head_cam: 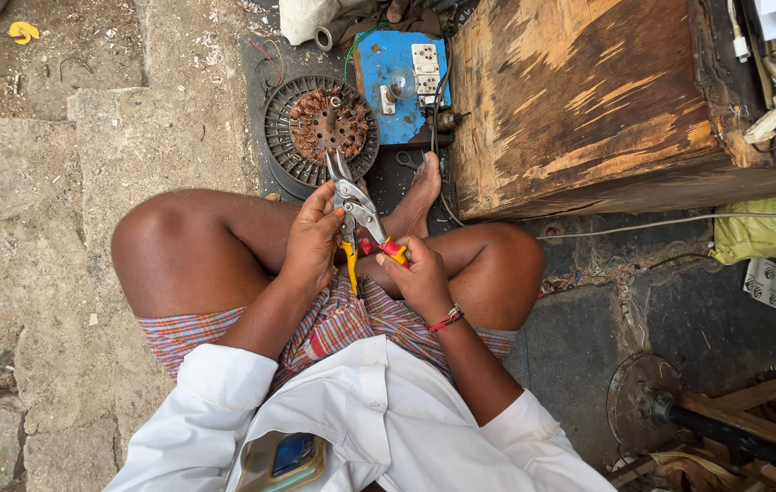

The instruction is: The person sits on the ground dismantling an electric motor armature, using pliers and a screwdriver to grip and pull copper wire out of the motor windings one piece at a time, collecting the extracted wire beside them.

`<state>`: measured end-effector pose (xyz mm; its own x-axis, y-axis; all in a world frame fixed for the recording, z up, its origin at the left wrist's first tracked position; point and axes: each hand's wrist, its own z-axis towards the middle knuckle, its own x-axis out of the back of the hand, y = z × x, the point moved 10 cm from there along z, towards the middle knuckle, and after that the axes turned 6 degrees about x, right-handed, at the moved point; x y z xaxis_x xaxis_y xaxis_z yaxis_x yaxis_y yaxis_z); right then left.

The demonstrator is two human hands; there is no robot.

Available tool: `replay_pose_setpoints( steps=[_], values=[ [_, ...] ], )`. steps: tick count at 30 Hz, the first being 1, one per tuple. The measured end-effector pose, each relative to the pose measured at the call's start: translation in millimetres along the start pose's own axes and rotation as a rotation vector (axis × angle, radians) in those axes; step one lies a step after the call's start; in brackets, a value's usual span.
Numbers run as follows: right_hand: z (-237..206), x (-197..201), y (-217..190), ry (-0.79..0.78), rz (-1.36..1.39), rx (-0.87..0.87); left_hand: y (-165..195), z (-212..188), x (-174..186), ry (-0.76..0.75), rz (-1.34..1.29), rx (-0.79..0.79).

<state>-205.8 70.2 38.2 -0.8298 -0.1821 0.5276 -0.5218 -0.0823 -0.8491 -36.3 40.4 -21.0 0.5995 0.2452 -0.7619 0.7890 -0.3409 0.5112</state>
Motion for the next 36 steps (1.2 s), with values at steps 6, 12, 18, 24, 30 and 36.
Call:
replay_pose_setpoints(
  steps=[6, 12, 18, 24, 30, 36],
  values=[
    [-3, 8, -15, 0.038, -0.075, 0.093, 2, -2, -3, -0.018, 0.01, 0.02],
    [-6, 9, -19, 0.05, -0.152, 0.106, 4, -4, -9, -0.052, 0.009, 0.018],
    [-7, 8, -21, 0.033, -0.163, 0.101, 4, -6, -9, -0.024, 0.052, 0.043],
    [-9, -4, -9, 0.008, -0.043, 0.039, -1, -8, -11, -0.042, -0.007, 0.099],
    [-12, -15, -3, -0.003, -0.048, 0.021, -3, -10, -15, -0.126, -0.172, 0.091],
    [-14, -17, -10, -0.007, -0.14, 0.048, -6, -10, -10, -0.143, -0.202, 0.099]
  ],
)
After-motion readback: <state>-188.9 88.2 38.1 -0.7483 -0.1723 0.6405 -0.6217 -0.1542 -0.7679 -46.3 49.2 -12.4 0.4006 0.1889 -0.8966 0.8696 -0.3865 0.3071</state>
